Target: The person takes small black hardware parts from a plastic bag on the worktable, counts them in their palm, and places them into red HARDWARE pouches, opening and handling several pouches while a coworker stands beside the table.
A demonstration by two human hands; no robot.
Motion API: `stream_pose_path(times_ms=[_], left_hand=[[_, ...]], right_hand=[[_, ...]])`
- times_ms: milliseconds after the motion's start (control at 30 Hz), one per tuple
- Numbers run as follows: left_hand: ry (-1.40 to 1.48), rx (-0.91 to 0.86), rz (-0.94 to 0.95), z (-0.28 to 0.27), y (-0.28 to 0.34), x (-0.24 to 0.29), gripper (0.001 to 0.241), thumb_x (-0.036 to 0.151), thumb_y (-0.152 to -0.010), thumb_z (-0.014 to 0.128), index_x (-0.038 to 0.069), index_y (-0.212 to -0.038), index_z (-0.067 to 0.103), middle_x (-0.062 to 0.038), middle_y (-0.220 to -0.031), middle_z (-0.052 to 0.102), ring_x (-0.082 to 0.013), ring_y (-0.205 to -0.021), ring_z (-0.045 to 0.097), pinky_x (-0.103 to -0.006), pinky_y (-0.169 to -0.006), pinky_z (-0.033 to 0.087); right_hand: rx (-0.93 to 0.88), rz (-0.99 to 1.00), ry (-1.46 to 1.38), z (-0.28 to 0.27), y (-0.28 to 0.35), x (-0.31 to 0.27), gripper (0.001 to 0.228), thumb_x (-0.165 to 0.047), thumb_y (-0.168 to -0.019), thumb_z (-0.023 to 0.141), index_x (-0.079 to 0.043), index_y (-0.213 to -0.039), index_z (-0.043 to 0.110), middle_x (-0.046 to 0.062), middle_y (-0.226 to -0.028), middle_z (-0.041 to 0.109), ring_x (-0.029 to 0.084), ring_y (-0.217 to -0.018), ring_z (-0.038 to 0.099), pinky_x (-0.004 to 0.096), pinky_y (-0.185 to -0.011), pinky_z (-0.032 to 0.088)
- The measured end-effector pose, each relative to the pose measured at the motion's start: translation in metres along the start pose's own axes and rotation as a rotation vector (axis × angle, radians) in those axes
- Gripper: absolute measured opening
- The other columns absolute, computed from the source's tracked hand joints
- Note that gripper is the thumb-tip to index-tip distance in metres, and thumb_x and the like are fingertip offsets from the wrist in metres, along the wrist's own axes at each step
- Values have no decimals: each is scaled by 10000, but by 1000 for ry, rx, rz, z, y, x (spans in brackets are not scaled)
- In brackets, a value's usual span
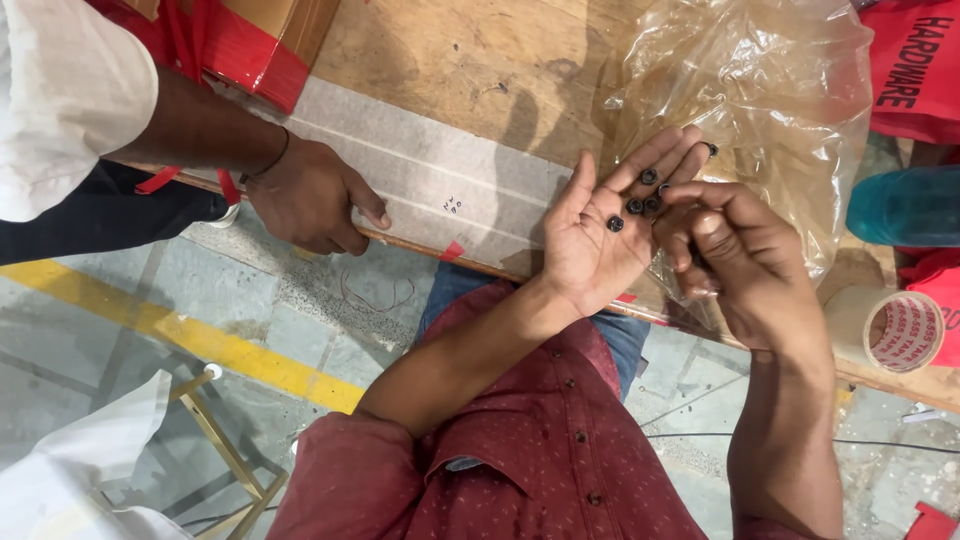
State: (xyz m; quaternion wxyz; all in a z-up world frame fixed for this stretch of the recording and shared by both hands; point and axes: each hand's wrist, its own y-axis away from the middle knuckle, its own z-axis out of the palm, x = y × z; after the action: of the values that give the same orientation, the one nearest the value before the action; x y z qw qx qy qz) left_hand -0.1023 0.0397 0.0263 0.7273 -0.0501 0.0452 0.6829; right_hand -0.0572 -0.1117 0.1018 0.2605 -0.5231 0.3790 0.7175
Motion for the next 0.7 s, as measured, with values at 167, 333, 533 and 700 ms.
stream_pose_path(times_ms=[167,333,533,700], left_hand=[[196,-229,-44,-18,-1,-4,742,577,-1197,239,-38,-1598,350,-180,-1675,323,-269,-1569,287,-502,-1214,343],[-85,-65,25,-9,-1,-3,709,585,-1185,231,13,-1579,372,-136,-1682,304,-232,-1609,237,-430,-1304,308],[-101,-66,25,-12,-3,-4,694,568,-1200,216,1,-1571,367,-150,-1671,301,-256,-1610,217,-448,-1358,277],[-12,-17,-11,-10,-5,-4,743,590,-1170,213,28,-1645,315,-148,-1677,269,-253,-1632,215,-435,-1354,198]], right_hand=[[-67,-49,294,14,-9,-5,311,-182,-1129,473,20,-1343,572,26,-830,544,59,-646,461,204,-556,406],[-81,-32,452,15,-18,-4,329,-203,-1085,500,5,-1331,570,11,-1039,640,45,-648,465,194,-534,389],[-134,4,285,10,-18,-2,419,-292,-1068,505,-12,-1373,572,10,-1007,638,36,-640,454,181,-533,366],[73,7,-316,-10,-16,7,333,-322,-1102,572,-13,-1174,674,11,-706,535,49,-530,426,192,-455,349]])
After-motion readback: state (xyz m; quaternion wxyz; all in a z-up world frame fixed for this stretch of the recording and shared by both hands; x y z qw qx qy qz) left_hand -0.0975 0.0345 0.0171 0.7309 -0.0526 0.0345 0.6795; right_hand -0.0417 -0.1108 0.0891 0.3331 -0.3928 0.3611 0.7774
